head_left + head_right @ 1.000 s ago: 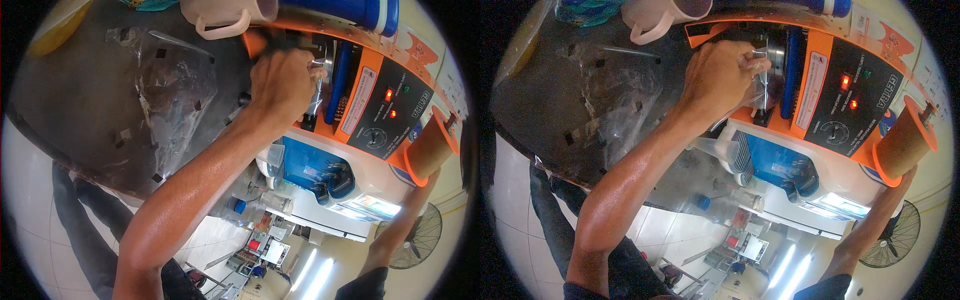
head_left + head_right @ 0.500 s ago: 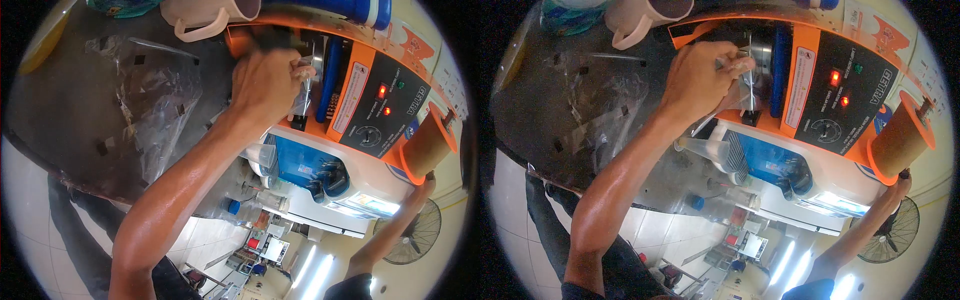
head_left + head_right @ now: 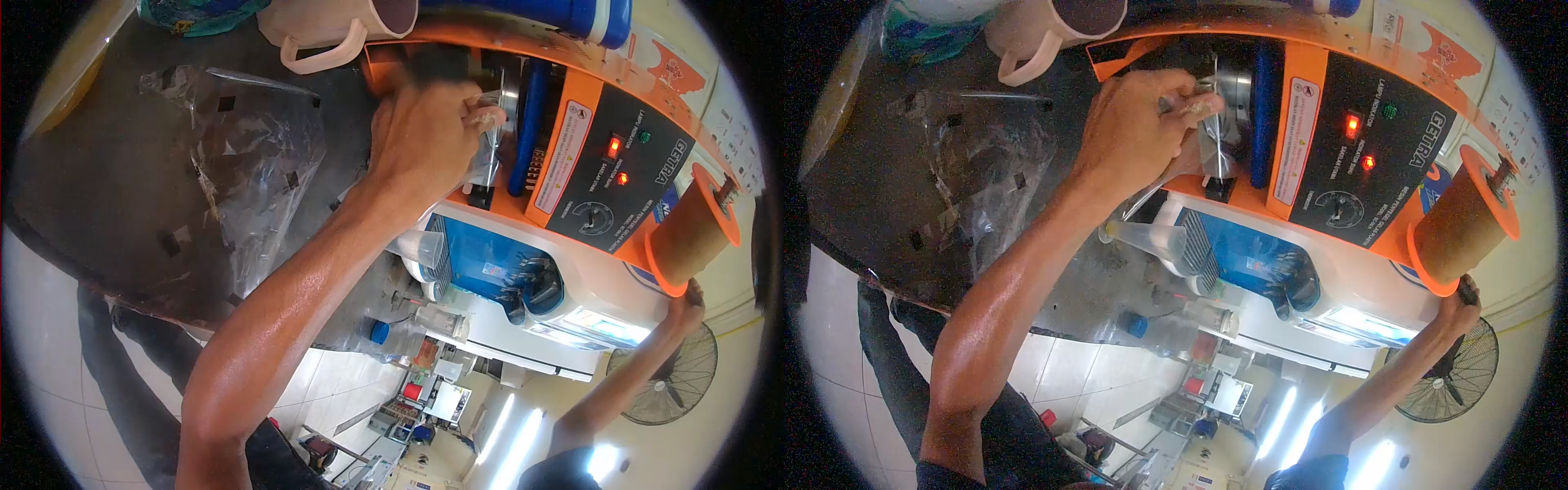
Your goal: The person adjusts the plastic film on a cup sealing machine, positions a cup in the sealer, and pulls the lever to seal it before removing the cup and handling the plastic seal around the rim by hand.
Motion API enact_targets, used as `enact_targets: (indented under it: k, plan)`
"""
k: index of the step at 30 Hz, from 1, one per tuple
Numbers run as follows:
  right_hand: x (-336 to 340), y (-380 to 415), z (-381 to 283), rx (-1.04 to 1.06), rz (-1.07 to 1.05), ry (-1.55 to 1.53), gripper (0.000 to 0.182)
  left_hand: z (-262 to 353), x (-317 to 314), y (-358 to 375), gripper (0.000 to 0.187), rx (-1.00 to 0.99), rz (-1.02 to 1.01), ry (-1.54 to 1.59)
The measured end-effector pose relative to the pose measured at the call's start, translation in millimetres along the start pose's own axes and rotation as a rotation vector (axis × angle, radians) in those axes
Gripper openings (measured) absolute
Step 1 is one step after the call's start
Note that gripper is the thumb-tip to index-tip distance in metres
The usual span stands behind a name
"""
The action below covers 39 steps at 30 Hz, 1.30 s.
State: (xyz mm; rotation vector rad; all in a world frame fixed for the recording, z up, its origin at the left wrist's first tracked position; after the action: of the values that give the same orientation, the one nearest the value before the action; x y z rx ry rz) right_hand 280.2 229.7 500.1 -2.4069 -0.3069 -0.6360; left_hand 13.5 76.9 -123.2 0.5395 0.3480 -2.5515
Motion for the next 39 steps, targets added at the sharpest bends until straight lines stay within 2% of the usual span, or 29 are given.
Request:
enact_targets:
  k: [1, 3, 5, 7, 11, 13, 15, 17, 18, 20, 21, 23, 26, 27, 28, 31, 33, 34, 36, 37, 39]
  plan:
    - [-55.4, 45.6, 4.4, 0.045, 0.066, 0.021, 0.019, -3.9, -2.9, -1.2, 0.024, -0.045, 0.040, 0.015]
    - [-27.0, 55.6, -3.1, 0.074, -0.047, -0.057, 0.019, -3.2, -2.1, -1.1, 0.026, -0.088, 0.074, 0.027]
    - [-7.9, 65.1, -5.0, 0.096, -0.168, -0.135, 0.019, -1.3, 0.2, 0.0, 0.026, -0.001, 0.025, 0.051]
    - [5.6, 66.0, -10.5, 0.182, -0.134, -0.037, 0.022, -2.0, -1.0, 1.4, 0.026, -0.012, 0.042, 0.043]
    - [-16.9, 78.1, -2.9, 0.245, -0.078, 0.041, 0.027, -1.1, -1.5, 0.5, 0.026, -0.015, 0.058, 0.030]
    - [-51.5, 92.4, 1.7, 0.278, 0.057, -0.170, 0.029, 3.1, 4.9, 2.9, 0.029, -0.001, 0.040, 0.007]
    - [-69.3, 99.9, 3.1, 0.272, 0.063, -0.210, 0.030, 8.3, 12.5, 8.1, 0.033, 0.010, 0.019, -0.021]
    - [-53.9, 96.7, 6.5, 0.266, 0.083, -0.263, 0.031, 14.3, 23.5, 18.6, 0.039, 0.067, -0.004, -0.149]
    - [-40.7, 89.6, 7.5, 0.247, -0.091, -0.324, 0.030, 21.0, 27.7, 26.7, 0.039, 0.060, -0.006, -0.175]
    - [-14.3, 85.8, 17.4, 0.239, -0.235, -0.416, 0.030, 49.3, 35.1, 47.5, 0.033, -0.117, 0.297, -0.562]
    - [-22.0, 89.6, 19.9, 0.248, -0.208, -0.461, 0.029, 68.8, 33.6, 52.1, 0.033, -0.146, 0.283, -0.593]
    - [-27.8, 95.2, 32.4, 0.289, -0.142, -0.525, 0.028, 117.1, 27.5, 53.0, 0.032, -0.314, 0.262, -0.379]
    - [-56.6, 107.5, 46.6, 0.377, -0.008, -0.510, 0.028, 198.6, 7.0, 10.8, 0.031, -0.598, 0.269, -0.446]
    - [-93.3, 119.4, 40.2, 0.341, 0.172, -0.399, 0.027, 225.9, -1.5, -5.3, 0.032, -0.735, 0.305, -0.469]
    - [-73.3, 113.9, 55.3, 0.417, -0.040, -0.685, 0.026, 250.7, -10.6, -19.4, 0.040, -0.781, 0.209, -0.519]
    - [-117.0, 128.3, 51.3, 0.401, 0.206, -0.679, 0.023, 277.4, -42.6, -72.0, 0.048, -0.876, 0.034, -0.652]
    - [-132.7, 136.5, 44.4, 0.356, 0.282, -0.656, 0.023, 255.9, -53.0, -89.4, 0.060, -0.525, -0.217, -0.645]
    - [-132.6, 140.2, 44.6, 0.360, 0.327, -0.673, 0.023, 245.1, -57.7, -91.1, 0.060, -0.542, -0.253, -0.672]
    - [-135.3, 142.8, 44.5, 0.298, 0.121, -0.787, 0.025, 240.3, -67.4, -86.2, 0.094, -0.719, -0.361, -0.646]
    - [-136.5, 145.4, 41.3, 0.307, 0.162, -0.793, 0.025, 243.3, -70.4, -82.3, 0.094, -0.734, -0.399, -0.657]
    - [-144.4, 146.3, 35.8, 0.285, 0.128, -0.722, 0.029, 252.5, -73.9, -76.0, 0.121, -0.613, -0.445, -0.641]
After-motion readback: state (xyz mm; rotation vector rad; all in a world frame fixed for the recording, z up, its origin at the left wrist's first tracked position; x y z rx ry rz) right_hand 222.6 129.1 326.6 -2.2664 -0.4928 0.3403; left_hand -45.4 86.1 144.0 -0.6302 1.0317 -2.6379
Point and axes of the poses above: each hand's wrist, its own y-axis away from the middle knuckle, its own x-axis out of the back of the hand, z = x × y, the point moved 2 cm from there along -y, towards the middle knuckle, and after that the axes turned 14 degrees about -z, right-handed, at the moved point
